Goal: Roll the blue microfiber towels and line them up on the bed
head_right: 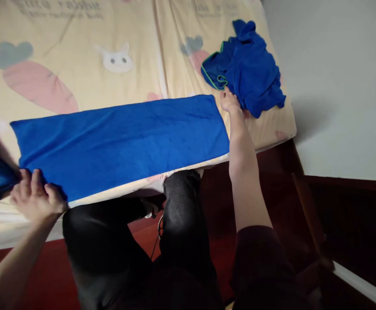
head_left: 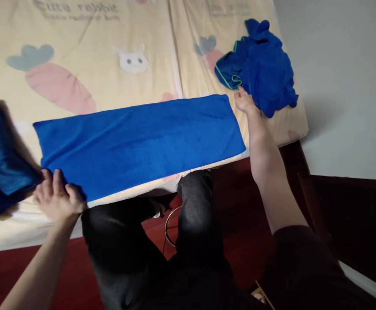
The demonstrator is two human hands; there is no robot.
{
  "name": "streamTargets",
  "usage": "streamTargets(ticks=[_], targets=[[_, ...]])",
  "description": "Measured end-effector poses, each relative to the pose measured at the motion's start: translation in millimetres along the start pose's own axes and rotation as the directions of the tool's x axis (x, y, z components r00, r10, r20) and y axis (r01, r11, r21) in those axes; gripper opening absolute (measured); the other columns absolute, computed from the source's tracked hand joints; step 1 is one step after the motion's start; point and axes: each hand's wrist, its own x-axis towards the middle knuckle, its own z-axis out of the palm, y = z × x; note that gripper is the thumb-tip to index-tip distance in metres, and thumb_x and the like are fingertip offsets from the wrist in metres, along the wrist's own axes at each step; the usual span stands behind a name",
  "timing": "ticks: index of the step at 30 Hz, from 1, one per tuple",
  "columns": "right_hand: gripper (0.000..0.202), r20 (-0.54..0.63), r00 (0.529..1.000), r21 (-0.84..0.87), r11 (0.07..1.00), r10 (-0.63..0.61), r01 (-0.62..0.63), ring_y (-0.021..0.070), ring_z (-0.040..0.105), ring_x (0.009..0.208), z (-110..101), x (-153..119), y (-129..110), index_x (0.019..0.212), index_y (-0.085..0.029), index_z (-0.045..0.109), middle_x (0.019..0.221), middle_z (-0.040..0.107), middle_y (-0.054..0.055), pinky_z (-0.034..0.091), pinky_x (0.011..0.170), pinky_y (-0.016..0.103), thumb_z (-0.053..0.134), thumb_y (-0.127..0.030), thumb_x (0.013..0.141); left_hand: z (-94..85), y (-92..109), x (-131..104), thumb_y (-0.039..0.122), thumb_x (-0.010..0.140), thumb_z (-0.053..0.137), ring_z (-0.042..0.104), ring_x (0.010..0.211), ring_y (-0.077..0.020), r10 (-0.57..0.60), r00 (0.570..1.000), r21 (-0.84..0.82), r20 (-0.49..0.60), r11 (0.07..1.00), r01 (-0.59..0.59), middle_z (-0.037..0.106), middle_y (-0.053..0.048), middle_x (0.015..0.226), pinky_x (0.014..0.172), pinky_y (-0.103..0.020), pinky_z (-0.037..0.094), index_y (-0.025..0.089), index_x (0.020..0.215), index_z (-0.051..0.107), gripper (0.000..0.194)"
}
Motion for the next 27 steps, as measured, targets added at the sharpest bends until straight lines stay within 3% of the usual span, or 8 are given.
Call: streamTargets(ticks=[3, 6, 10, 14, 16, 19, 22, 27], targets=[[0.070, -0.099, 0.992, -0.110, 0.990, 0.074, -0.085, 0.0428, 0.048, 0.151, 12.5, -22.4, -28.0, 0.164, 0.000, 0.037, 0.157, 0.054, 0.029, 0.034, 0.122, 0.076, 0.029, -0.048, 0.114, -0.4, 1.4, -0.1, 0.059, 0.099, 0.032, 0.047, 0.151, -0.0426, -0.004, 1.000, -0.004, 0.004, 1.000, 0.004, 0.043, -0.016, 0.171, 0.125, -0.061, 0.032, 0.011, 0.162, 0.051, 0.081], [0.073, -0.192, 0.972, -0.180, 0.979, -0.134, 0.099, 0.0452, 0.037, 0.158, 32.0, -60.9, -73.9, 0.164, -0.002, 0.040, 0.164, 0.047, 0.028, 0.028, 0.124, 0.079, 0.030, -0.054, 0.113, -0.4, 1.6, -0.1, 0.059, 0.099, 0.032, 0.048, 0.151, -0.0433, -0.007, 1.000, -0.014, -0.003, 1.000, 0.007, 0.043, -0.017, 0.170, 0.125, -0.062, 0.032, 0.009, 0.161, 0.051, 0.082], [0.063, -0.118, 0.849, -0.175, 0.852, -0.515, 0.493, 0.0356, 0.021, 0.167, 68.7, -125.7, -155.8, 0.167, -0.014, 0.042, 0.178, 0.031, 0.012, 0.016, 0.136, 0.063, 0.042, -0.045, 0.112, -0.9, 2.7, 0.2, 0.056, 0.099, 0.033, 0.049, 0.149, -0.0433, -0.006, 1.000, -0.008, 0.000, 1.000, 0.006, 0.045, -0.019, 0.169, 0.124, -0.061, 0.033, 0.007, 0.159, 0.053, 0.080], [0.063, -0.002, 0.691, -0.106, 0.687, -0.723, 0.719, 0.0296, 0.016, 0.169, 119.2, -187.7, -229.5, 0.168, -0.018, 0.040, 0.180, 0.020, 0.007, 0.009, 0.139, 0.051, 0.048, -0.044, 0.112, 0.1, 1.9, 0.7, 0.050, 0.099, 0.035, 0.050, 0.148, -0.0414, -0.004, 1.000, 0.001, 0.004, 1.000, 0.004, 0.046, -0.020, 0.168, 0.124, -0.059, 0.034, 0.006, 0.159, 0.053, 0.076], [0.062, 0.051, 0.647, -0.041, 0.646, -0.760, 0.762, 0.0293, 0.016, 0.169, 145.1, -208.0, -251.2, 0.167, -0.019, 0.042, 0.180, 0.020, 0.004, 0.007, 0.139, 0.046, 0.048, -0.045, 0.111, 1.7, 0.1, 0.8, 0.049, 0.100, 0.035, 0.051, 0.146, -0.0408, 0.005, 1.000, 0.004, 0.002, 1.000, -0.006, 0.047, -0.021, 0.167, 0.124, -0.059, 0.034, 0.007, 0.159, 0.053, 0.075], [0.059, 0.122, 0.629, 0.004, 0.634, -0.768, 0.773, 0.0295, 0.015, 0.168, 172.4, -216.1, -261.5, 0.166, -0.022, 0.044, 0.178, 0.020, -0.002, 0.003, 0.138, 0.042, 0.047, -0.046, 0.112, 4.3, -3.1, 0.5, 0.047, 0.100, 0.037, 0.051, 0.146, -0.0407, 0.011, 1.000, -0.002, -0.014, 1.000, -0.011, 0.046, -0.020, 0.168, 0.124, -0.059, 0.033, 0.008, 0.159, 0.053, 0.073], [0.061, 0.106, 0.630, -0.037, 0.631, -0.769, 0.775, 0.0259, 0.014, 0.169, 178.7, -198.7, -252.5, 0.169, -0.022, 0.039, 0.179, 0.016, 0.000, 0.000, 0.138, 0.042, 0.042, -0.048, 0.114, 5.4, -4.4, 0.3, 0.044, 0.099, 0.039, 0.051, 0.145, -0.0405, 0.012, 1.000, -0.019, -0.016, 1.000, -0.013, 0.047, -0.021, 0.167, 0.124, -0.059, 0.032, 0.008, 0.159, 0.053, 0.071], [0.063, 0.042, 0.760, -0.121, 0.752, -0.649, 0.648, 0.0240, 0.017, 0.169, 158.9, -142.5, -210.6, 0.170, -0.020, 0.037, 0.180, 0.020, 0.005, 0.006, 0.140, 0.050, 0.042, -0.045, 0.112, 4.6, -3.4, 0.9, 0.043, 0.098, 0.040, 0.051, 0.144, -0.0401, 0.000, 1.000, -0.019, -0.012, 1.000, 0.000, 0.047, -0.020, 0.167, 0.124, -0.058, 0.032, 0.008, 0.159, 0.054, 0.071]])
